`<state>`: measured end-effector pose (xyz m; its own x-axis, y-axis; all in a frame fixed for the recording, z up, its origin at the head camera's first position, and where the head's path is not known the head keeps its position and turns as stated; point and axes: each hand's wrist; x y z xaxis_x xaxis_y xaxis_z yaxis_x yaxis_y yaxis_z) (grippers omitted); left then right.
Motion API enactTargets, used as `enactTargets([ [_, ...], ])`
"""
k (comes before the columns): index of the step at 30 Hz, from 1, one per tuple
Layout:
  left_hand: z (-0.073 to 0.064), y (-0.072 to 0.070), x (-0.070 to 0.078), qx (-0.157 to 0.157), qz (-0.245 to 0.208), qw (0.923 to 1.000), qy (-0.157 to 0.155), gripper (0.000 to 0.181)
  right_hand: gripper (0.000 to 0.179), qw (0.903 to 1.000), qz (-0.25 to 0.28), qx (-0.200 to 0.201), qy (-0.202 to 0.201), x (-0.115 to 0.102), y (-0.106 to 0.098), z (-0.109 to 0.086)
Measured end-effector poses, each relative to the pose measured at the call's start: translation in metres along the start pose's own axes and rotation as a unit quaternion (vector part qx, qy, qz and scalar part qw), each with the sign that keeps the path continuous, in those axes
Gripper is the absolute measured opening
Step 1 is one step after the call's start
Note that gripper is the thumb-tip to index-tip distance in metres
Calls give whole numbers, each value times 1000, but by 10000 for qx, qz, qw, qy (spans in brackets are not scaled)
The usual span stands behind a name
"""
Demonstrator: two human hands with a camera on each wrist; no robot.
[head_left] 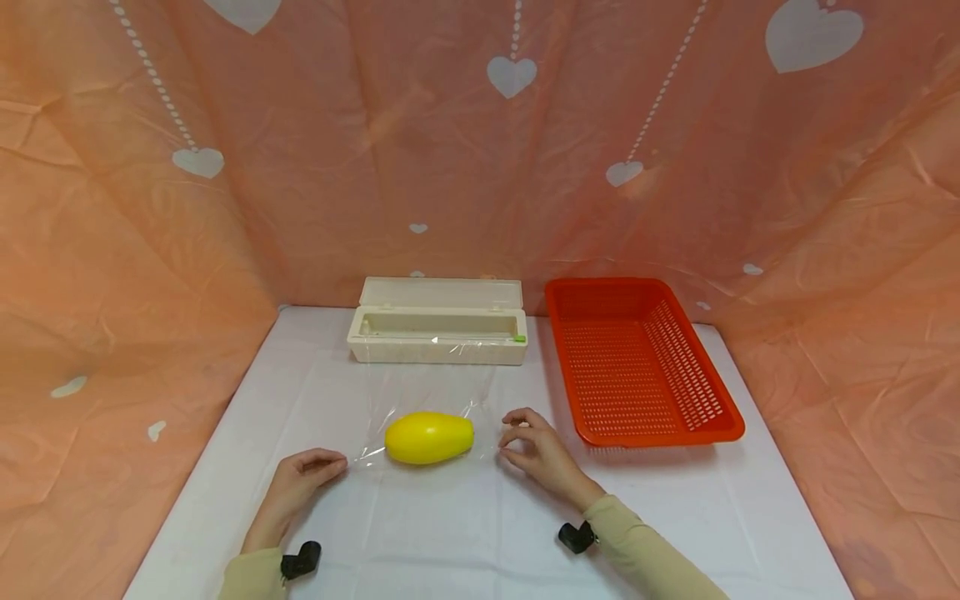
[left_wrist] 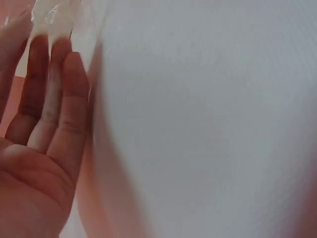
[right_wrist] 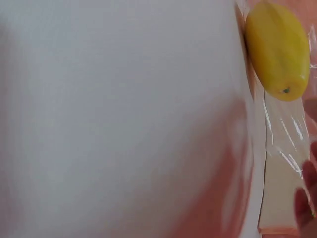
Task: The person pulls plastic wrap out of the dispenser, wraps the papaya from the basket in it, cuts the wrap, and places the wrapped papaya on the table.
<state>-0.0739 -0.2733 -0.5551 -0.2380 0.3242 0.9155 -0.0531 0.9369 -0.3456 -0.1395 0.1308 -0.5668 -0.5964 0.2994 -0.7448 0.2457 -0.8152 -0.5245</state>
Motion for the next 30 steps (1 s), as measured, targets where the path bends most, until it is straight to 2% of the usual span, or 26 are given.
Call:
enactTargets([
  [2,0,0,0,99,172,9997,139,31,13,9995,-216,74,-211,-1,0,1],
  [5,1,0,-1,52,105,9994,315,33,16,9979,-529,91,-367,-4,1,2],
  [9,2,1,0,-35,-122,9987,504,34,33,9948,-854,-185,-526,-7,2,3],
  [12,2,3,2,-73,-321,9978,576,32,39,9900,-1093,-436,-772,-11,3,4],
  [15,1,4,3,-92,-458,9971,603,30,32,9846,-1257,-554,-1084,-14,2,5],
  [19,1,5,4,-85,-591,9964,603,28,24,9829,-1136,-539,-1347,-16,1,5],
  [26,2,4,6,-129,-739,9939,806,31,20,9872,-859,-437,-1270,-20,1,3],
  [30,7,4,10,-222,-840,9934,743,34,14,9946,-645,-354,-737,-22,1,3],
])
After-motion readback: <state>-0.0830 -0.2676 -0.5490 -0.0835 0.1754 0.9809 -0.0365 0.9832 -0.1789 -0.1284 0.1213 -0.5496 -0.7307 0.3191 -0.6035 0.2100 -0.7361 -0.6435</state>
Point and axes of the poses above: each hand's wrist, its own z-axis towards the middle knuckle, its own y-axis out of the palm, x = y × z, and after that the axes turned 6 degrees about z, right-handed
